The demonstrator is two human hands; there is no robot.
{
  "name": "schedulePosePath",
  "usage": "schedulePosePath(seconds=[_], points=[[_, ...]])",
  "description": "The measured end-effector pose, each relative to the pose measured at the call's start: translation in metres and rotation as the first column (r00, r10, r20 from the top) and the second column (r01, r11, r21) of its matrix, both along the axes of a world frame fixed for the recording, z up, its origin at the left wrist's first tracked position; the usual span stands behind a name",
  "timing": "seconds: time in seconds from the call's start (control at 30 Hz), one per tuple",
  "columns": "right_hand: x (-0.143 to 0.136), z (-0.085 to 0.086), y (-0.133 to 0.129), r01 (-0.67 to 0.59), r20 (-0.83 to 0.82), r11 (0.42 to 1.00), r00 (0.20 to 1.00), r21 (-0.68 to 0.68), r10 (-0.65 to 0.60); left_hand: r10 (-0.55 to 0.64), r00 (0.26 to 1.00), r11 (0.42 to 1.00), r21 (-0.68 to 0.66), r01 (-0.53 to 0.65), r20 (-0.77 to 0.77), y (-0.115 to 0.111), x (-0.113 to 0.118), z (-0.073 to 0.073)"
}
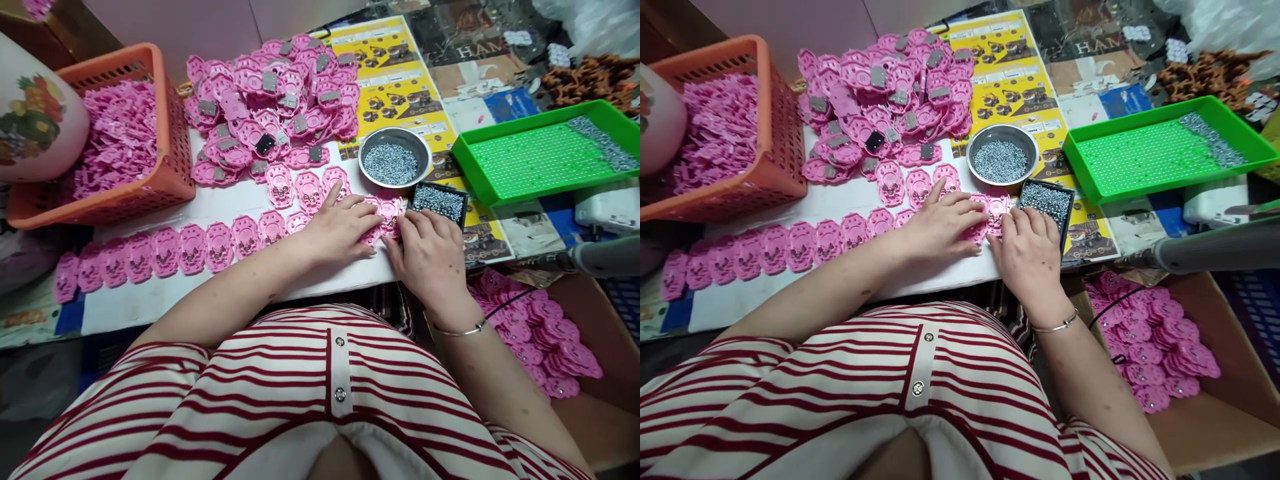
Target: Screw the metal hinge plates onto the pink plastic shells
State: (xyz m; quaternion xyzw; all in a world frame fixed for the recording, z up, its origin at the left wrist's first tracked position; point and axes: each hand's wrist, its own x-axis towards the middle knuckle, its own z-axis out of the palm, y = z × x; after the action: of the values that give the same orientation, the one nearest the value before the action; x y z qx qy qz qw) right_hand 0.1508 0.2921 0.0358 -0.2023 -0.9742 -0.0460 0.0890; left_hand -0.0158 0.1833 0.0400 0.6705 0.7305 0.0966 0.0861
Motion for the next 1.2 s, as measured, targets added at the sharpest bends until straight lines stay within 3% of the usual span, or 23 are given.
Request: schedulePosePath(seconds=[0.3, 0.57, 0.67, 0.77, 0.87, 0.97, 1.13, 1.2], points=[[0.006, -0.007, -0.008, -0.126, 0.011, 0.992, 0.992, -0.019, 0.126, 0.07, 0.995, 0.997, 0.018, -0.069, -0.07, -0.033, 0.016, -0.007], [0.02, -0.007, -0.01, -0.275, 0.013, 0.961, 0.961, -0.023, 0.275, 0.155, 0.987, 0.988, 0.031, -0.154, -0.048, -0.047, 0.022, -0.005], [0.024, -0.005, -0.006, -0.283, 0.001, 0.959, 0.959, -0.033, 0.283, 0.23, 0.972, 0.97, 0.083, -0.227, -0.035, -0.066, 0.016, -0.008], [0.021, -0.002, -0.003, -0.272, -0.038, 0.962, 0.962, -0.036, 0.27, 0.386, 0.922, 0.916, 0.13, -0.379, -0.035, -0.098, 0.006, -0.015], [0.006, 0.002, -0.009, -0.317, -0.057, 0.947, 0.948, -0.048, 0.314, 0.558, 0.828, 0.826, 0.138, -0.547, -0.061, -0.129, -0.006, -0.022], [-0.021, 0.005, -0.023, -0.41, -0.035, 0.908, 0.912, -0.082, 0.409, 0.627, 0.775, 0.779, 0.088, -0.621, -0.08, -0.145, -0.019, -0.026], [-0.078, 0.008, -0.04, -0.476, 0.004, 0.872, 0.877, -0.115, 0.48, 0.71, 0.703, 0.704, 0.021, -0.71, -0.045, -0.139, -0.049, -0.017], [-0.098, 0.006, -0.038, -0.461, 0.009, 0.882, 0.886, -0.1, 0.464, 0.692, 0.721, 0.721, 0.015, -0.692, -0.007, -0.129, -0.061, -0.013]])
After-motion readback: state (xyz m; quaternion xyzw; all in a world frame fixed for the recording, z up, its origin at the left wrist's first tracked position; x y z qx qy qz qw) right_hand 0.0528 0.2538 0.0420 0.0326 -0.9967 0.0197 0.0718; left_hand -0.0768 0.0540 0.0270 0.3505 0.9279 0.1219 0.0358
